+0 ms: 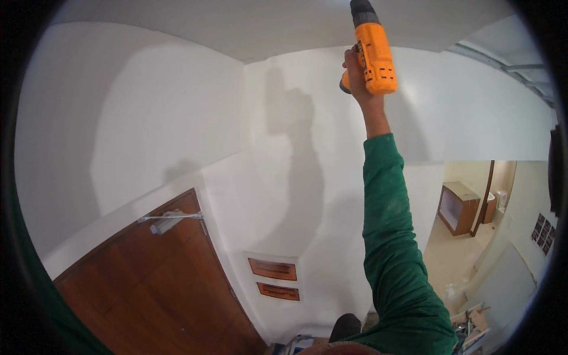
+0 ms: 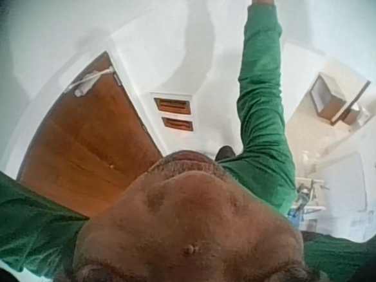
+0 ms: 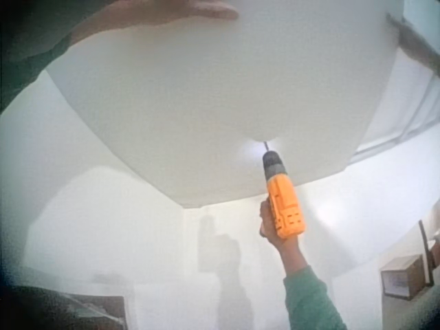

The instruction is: The person uses a cordless drill to drive screws into ceiling panels, securing them to the ceiling structure. They repeatedly reach up, align the drill, and drive screws at various points along the ceiling.

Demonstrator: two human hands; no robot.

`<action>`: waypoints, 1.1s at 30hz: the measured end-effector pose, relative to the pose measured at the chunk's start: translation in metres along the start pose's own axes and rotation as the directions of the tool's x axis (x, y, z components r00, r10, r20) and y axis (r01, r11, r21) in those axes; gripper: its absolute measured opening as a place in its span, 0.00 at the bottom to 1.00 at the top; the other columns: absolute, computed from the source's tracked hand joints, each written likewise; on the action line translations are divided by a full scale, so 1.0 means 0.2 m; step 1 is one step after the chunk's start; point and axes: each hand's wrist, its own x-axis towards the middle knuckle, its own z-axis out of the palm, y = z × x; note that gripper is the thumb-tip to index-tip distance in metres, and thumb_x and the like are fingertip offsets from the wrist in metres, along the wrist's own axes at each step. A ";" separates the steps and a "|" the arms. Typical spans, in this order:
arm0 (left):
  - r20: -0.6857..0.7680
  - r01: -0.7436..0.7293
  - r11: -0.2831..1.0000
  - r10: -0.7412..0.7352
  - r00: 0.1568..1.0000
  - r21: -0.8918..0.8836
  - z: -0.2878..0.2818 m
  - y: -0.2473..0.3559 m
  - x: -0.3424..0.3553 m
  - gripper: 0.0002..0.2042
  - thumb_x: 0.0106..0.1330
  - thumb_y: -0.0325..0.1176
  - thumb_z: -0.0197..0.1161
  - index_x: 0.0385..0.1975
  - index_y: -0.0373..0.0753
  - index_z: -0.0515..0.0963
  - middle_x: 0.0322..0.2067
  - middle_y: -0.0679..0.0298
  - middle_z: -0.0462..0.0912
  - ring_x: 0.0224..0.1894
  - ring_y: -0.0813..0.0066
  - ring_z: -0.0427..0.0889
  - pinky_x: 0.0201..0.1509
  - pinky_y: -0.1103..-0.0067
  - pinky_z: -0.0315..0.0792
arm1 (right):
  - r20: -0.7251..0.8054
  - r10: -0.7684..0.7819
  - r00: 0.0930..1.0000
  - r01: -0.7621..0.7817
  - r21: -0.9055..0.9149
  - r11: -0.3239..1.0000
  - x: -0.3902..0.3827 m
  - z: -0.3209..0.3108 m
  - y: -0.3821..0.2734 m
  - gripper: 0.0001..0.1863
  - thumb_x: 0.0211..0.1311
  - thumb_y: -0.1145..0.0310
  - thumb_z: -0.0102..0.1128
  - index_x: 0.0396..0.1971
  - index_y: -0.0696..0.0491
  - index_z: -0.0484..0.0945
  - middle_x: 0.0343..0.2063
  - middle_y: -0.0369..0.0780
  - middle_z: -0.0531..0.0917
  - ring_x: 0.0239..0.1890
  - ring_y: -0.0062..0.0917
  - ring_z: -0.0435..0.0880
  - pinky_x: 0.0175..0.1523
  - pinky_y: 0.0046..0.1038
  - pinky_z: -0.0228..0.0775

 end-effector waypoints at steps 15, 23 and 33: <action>-0.002 -0.003 1.000 0.002 1.000 -0.009 0.01 -0.02 0.00 0.19 0.74 0.42 0.58 0.60 0.41 0.69 0.58 0.54 0.69 0.59 0.59 0.66 0.66 0.58 0.61 | -0.016 -0.057 0.998 0.057 0.005 0.998 -0.01 0.02 -0.01 0.12 0.69 0.58 0.66 0.38 0.51 0.79 0.24 0.32 0.82 0.26 0.21 0.83 0.34 0.28 0.78; -0.001 -0.006 1.000 0.006 1.000 -0.009 0.00 -0.01 -0.01 0.20 0.73 0.42 0.59 0.61 0.42 0.68 0.59 0.54 0.68 0.60 0.59 0.65 0.67 0.58 0.59 | -0.002 -0.076 0.997 0.076 -0.030 0.997 0.00 0.01 0.01 0.12 0.68 0.58 0.67 0.39 0.50 0.79 0.24 0.33 0.82 0.25 0.22 0.83 0.33 0.29 0.79; 0.001 -0.004 1.000 0.004 1.000 -0.017 0.01 0.00 -0.01 0.22 0.73 0.43 0.59 0.62 0.43 0.67 0.61 0.54 0.66 0.61 0.59 0.63 0.68 0.57 0.57 | 0.014 -0.075 0.997 0.074 0.050 0.996 -0.01 0.01 0.02 0.13 0.69 0.57 0.67 0.40 0.51 0.79 0.25 0.33 0.82 0.27 0.21 0.84 0.34 0.30 0.80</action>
